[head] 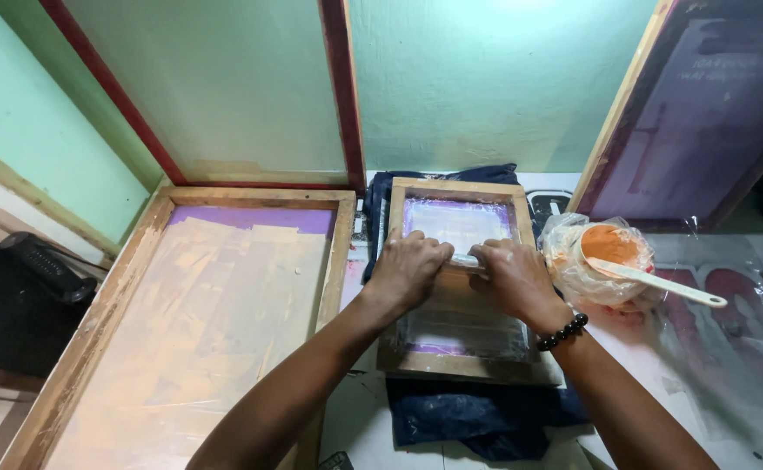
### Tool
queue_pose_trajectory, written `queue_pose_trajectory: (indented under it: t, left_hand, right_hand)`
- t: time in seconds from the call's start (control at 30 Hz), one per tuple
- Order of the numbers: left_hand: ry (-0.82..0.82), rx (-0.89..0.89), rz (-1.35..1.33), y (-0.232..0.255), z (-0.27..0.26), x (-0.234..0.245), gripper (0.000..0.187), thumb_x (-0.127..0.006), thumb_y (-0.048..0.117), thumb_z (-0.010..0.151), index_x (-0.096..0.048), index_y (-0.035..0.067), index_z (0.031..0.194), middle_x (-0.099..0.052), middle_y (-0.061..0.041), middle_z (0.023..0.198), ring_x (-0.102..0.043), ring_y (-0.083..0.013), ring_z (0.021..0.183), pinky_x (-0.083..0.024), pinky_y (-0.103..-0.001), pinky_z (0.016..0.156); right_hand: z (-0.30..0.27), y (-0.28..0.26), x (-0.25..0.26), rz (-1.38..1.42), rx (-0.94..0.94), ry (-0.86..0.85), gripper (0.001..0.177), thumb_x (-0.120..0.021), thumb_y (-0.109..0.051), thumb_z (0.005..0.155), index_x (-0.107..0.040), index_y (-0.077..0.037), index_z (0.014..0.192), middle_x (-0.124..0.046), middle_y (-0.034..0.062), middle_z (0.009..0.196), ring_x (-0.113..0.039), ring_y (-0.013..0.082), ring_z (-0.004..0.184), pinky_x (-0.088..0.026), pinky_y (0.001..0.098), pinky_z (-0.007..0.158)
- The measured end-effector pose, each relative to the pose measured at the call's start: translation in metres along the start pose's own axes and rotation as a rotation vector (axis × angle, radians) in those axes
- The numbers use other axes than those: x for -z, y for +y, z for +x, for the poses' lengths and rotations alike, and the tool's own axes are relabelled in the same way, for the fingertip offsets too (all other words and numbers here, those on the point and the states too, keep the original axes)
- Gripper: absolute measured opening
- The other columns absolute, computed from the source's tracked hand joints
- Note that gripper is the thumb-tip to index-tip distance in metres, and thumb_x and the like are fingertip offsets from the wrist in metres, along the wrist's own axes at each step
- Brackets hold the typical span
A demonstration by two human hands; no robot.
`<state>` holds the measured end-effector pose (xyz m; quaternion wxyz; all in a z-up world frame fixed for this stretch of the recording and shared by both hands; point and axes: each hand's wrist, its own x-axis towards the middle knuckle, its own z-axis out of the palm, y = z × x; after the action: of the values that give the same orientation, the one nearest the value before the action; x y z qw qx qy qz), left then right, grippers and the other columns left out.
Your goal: The person uses a squeegee to pull white ink across a screen printing frame placed over a dark garment. They repeatedly pull the squeegee across the mesh to apply the ink evenly. The person lifts the frame to check the print and then continues the process.
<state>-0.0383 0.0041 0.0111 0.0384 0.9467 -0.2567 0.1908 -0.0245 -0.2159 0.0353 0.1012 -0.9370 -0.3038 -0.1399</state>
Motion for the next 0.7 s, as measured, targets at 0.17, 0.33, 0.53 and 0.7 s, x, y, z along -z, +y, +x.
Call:
queue_pose_trajectory:
  t: [0.17,0.33,0.53,0.7]
  left_hand:
    - [0.087,0.065,0.081,-0.023,0.035,-0.045,0.019,-0.067,0.019,0.081,-0.072,0.028,0.097,-0.071,0.003,0.078,-0.067,-0.0237,0.085,-0.048,-0.046,0.078]
    - [0.025,0.074,-0.035,-0.032,0.009,-0.085,0.013,-0.08,0.024,0.064,-0.076,0.021,0.077,-0.069,-0.003,0.066,-0.071,-0.0284,0.072,-0.057,-0.045,0.068]
    - [-0.173,-0.046,-0.246,0.004,-0.022,0.001,0.029,-0.081,0.017,0.063,-0.079,0.011,0.091,-0.076,-0.014,0.076,-0.074,-0.0391,0.079,-0.06,-0.053,0.069]
    - [-0.204,0.007,-0.325,-0.043,0.029,-0.004,0.032,-0.074,0.009,0.07,-0.071,0.012,0.101,-0.074,-0.014,0.088,-0.074,-0.0402,0.093,-0.061,-0.057,0.077]
  right_hand:
    - [0.038,0.039,-0.058,-0.082,0.003,0.139,0.02,-0.075,-0.029,0.072,-0.073,-0.022,0.091,-0.066,-0.0001,0.077,-0.072,0.0283,0.078,-0.06,0.0451,0.064]
    - [0.014,0.037,-0.094,0.05,-0.019,0.108,0.013,-0.073,-0.019,0.074,-0.075,-0.013,0.085,-0.071,0.0108,0.074,-0.073,0.0383,0.081,-0.061,0.053,0.067]
    - [-0.032,-0.031,0.004,0.032,0.065,0.033,0.014,-0.066,-0.014,0.08,-0.076,-0.009,0.088,-0.074,0.0164,0.077,-0.073,0.0436,0.08,-0.058,0.0561,0.056]
    - [0.025,0.011,0.003,0.013,-0.164,-0.149,0.028,-0.073,-0.035,0.077,-0.076,-0.015,0.096,-0.075,0.0181,0.081,-0.073,0.0447,0.087,-0.058,0.0609,0.075]
